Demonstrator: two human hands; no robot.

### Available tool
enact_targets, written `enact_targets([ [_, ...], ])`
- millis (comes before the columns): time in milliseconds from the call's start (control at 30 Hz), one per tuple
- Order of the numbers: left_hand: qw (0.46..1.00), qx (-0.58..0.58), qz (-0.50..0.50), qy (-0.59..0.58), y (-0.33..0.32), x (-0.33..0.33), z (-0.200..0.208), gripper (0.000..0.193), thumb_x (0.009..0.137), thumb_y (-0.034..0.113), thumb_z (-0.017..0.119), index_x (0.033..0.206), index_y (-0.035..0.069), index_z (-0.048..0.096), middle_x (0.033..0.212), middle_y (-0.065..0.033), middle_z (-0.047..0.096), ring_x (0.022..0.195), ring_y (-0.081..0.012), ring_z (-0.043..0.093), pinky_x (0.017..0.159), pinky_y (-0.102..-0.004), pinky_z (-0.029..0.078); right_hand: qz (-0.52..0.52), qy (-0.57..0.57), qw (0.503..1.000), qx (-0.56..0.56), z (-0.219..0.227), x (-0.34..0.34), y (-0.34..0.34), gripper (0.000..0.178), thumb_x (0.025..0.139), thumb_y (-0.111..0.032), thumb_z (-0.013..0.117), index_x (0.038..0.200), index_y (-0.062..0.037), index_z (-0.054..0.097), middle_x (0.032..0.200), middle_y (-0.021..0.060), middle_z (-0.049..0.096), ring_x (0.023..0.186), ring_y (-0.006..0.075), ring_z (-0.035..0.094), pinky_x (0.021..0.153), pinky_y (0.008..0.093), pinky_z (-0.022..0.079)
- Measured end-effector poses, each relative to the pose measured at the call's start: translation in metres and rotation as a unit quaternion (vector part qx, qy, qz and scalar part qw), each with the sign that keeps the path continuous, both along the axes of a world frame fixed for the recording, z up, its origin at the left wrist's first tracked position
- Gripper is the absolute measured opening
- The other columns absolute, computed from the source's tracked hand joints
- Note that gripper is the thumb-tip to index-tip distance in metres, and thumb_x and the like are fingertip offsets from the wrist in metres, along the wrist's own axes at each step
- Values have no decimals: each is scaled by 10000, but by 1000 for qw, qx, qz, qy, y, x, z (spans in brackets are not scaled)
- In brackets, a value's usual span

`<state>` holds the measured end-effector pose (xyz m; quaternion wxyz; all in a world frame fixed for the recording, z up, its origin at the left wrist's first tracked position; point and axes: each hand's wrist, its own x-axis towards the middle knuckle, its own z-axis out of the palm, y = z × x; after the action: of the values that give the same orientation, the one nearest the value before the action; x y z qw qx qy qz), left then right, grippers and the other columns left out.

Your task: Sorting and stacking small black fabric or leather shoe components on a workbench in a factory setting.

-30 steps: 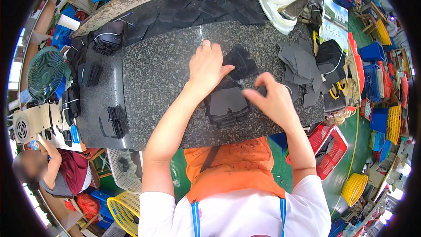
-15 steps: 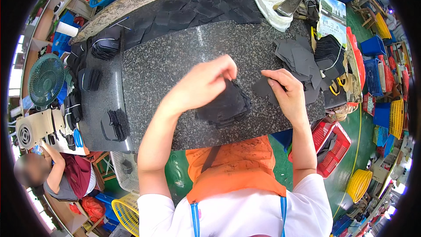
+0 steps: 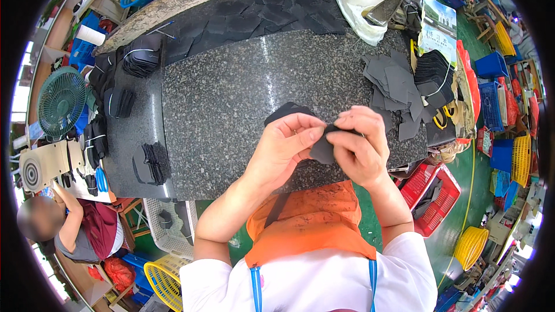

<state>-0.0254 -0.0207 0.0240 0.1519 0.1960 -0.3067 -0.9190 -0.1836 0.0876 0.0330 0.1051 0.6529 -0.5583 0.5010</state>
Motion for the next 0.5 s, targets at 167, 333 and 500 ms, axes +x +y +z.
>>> enact_targets([
  [167, 996, -58, 59, -23, 0, 9, 7, 99, 981, 89, 657, 1035, 10, 634, 928, -28, 684, 823, -100, 672, 771, -268, 581, 122, -183, 975, -19, -9, -1, 3, 243, 724, 120, 581, 852, -86, 572, 969, 127, 710, 1122, 353, 666, 1099, 551, 414],
  [333, 950, -241, 195, -44, -1, 14, 13, 142, 966, -5, 630, 1095, 24, 577, 943, -51, 672, 859, -93, 648, 787, -244, 549, 115, -392, 910, 74, 1, -11, 7, 148, 872, 16, 529, 993, -40, 592, 776, 37, 588, 784, 174, 598, 854, 374, 486],
  [500, 901, -320, 277, -88, 1, 30, 8, 257, 916, -86, 645, 1121, 43, 560, 951, -49, 663, 887, -85, 637, 815, -229, 522, 122, -304, 831, 449, 14, -15, -7, 254, 944, -232, 660, 882, 14, 673, 644, -2, 537, 626, 62, 504, 551, 280, 400],
])
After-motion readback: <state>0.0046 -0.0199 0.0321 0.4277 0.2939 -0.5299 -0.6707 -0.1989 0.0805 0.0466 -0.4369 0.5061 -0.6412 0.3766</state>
